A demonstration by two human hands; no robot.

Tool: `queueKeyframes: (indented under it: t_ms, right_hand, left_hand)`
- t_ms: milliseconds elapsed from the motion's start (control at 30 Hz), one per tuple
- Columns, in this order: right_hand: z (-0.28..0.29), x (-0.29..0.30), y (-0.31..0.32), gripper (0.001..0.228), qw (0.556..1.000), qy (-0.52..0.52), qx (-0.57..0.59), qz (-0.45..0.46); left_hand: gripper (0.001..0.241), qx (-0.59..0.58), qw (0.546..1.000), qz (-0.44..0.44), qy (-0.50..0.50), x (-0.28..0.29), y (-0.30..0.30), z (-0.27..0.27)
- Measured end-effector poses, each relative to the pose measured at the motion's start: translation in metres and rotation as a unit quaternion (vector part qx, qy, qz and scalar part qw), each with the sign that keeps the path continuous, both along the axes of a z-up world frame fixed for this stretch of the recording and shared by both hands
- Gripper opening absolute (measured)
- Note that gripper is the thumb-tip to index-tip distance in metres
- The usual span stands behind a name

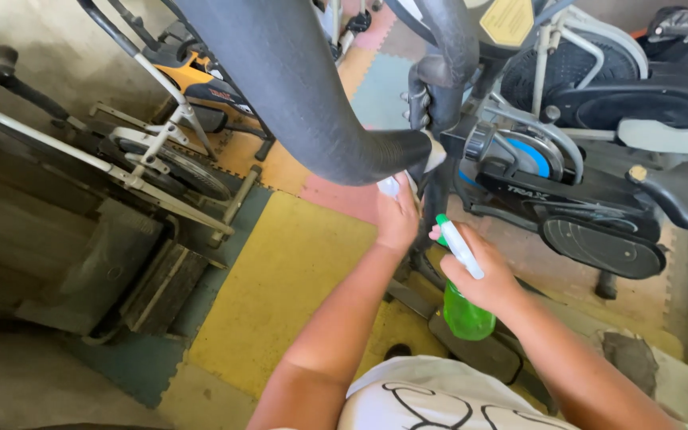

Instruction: Clean and wipe down various gym machines using a spray bottle and a cloth.

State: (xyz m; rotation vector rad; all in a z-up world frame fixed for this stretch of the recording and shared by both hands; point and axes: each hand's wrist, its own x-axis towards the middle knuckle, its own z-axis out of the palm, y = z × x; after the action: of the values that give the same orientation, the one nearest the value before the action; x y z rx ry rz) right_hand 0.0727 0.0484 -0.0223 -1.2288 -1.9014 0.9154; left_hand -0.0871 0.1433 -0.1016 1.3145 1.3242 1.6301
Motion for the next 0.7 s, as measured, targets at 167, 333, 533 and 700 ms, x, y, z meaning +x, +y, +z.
queueKeyframes:
  t_ms: [167, 333, 533, 700]
  right_hand:
    - [0.023, -0.015, -0.002, 0.046, 0.996, -0.041, -0.078, -0.031]
    - [-0.002, -0.014, 0.003, 0.043, 0.996, -0.031, -0.076, -0.025]
    - [-0.029, -0.021, 0.006, 0.029, 0.997, -0.064, -0.036, -0.023]
    - [-0.023, -0.032, 0.002, 0.026, 0.994, -0.091, -0.040, -0.053]
  left_hand:
    - [0.027, 0.053, 0.983, 0.067, 0.165, -0.003, -0.021, -0.019]
    - [0.039, 0.081, 0.983, 0.039, 0.161, -0.014, -0.050, -0.017]
    - [0.030, -0.007, 0.987, 0.002, 0.161, -0.025, -0.054, -0.027]
    - [0.041, 0.079, 0.975, 0.005, 0.208, -0.032, -0.070, -0.050]
